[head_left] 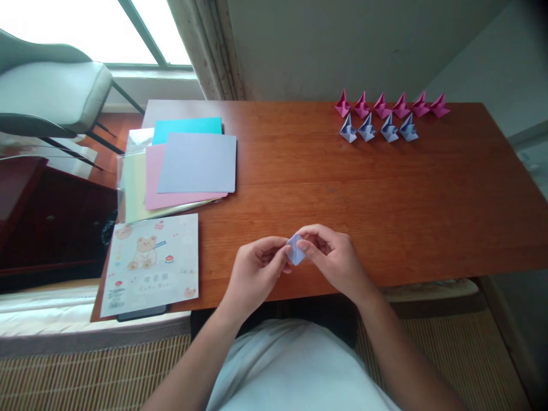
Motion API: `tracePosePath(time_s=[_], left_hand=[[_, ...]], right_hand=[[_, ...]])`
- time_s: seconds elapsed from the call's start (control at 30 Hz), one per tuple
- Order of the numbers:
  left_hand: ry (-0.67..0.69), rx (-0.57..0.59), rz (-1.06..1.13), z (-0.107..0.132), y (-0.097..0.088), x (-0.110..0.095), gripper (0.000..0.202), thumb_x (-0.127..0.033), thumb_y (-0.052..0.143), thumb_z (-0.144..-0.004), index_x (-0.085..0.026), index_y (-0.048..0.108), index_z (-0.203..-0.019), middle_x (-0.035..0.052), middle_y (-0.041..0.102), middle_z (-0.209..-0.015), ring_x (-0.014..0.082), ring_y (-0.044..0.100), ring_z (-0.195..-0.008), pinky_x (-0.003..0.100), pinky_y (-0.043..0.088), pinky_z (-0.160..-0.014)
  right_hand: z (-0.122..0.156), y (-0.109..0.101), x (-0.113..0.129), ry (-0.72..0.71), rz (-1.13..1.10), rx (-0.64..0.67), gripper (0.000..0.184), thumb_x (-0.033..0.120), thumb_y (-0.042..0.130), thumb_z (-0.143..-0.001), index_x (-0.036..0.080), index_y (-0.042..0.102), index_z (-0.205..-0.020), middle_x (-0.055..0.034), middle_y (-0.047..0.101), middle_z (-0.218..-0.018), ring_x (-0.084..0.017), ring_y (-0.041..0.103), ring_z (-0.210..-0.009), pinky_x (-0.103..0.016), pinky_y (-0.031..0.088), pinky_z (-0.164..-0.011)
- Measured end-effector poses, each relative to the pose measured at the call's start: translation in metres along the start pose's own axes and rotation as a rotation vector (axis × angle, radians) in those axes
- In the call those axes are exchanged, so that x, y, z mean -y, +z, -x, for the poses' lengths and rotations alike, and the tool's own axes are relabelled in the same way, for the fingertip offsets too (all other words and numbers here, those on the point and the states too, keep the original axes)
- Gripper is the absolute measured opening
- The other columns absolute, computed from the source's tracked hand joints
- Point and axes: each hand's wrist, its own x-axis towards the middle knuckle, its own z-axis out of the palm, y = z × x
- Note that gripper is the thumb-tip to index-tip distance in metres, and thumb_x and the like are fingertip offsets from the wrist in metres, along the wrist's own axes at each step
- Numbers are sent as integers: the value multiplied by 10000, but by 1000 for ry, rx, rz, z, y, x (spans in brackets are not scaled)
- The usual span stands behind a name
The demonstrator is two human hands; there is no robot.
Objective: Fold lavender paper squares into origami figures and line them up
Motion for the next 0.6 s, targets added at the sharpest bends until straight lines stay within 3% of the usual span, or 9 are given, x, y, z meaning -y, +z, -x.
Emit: tracePosePath(time_s=[0.17, 0.27, 0.37, 0.47, 0.6], left_hand=[[111, -50, -157, 0, 1, 2, 294, -310, 629, -936, -160, 643, -1188, 34, 738, -782, 143, 683, -642, 227, 542, -593], [287, -106, -530, 1, -1, 8, 256, -241, 559, -968, -200, 628, -1211, 56, 752, -943, 157, 701, -759, 255, 561, -693], [515, -150, -864, -1, -5, 15, 293, -172, 513, -973, -236, 627, -1236, 81, 711, -1172, 211, 685, -1005, 340, 560, -879], [666, -57, -996, -2, -9, 20, 342, -126, 489, -974, -225, 611, -1277, 99, 683, -1244, 243, 629, -1145, 398, 536, -974], [713, 86, -1156, -3, -11, 22, 336, -141, 488, -994, -177, 590, -1313, 110, 667, -1311, 264, 593, -1187, 423, 514, -956]], right_hand=[[1, 1, -7, -10, -51, -34, 198, 369, 642, -936, 241, 666, -1085, -18, 693, -847, -168, 653, -756, -281, 519, -674], [-1, 0, -9, -2, 31, -43, 180, 368, 624, -945, 236, 682, -1052, -30, 715, -859, -175, 665, -745, -283, 517, -645], [-3, -2, -10, -66, 215, -74, 158, 337, 596, -964, 238, 689, -1044, -35, 738, -892, -174, 667, -736, -287, 509, -642], [-3, -3, -12, -188, 428, -96, 158, 277, 550, -986, 234, 677, -1070, -58, 742, -977, -194, 672, -815, -313, 510, -714], [-3, -1, -16, -305, 629, -111, 185, 245, 505, -1009, 227, 677, -1077, -81, 696, -961, -222, 643, -897, -356, 503, -821]])
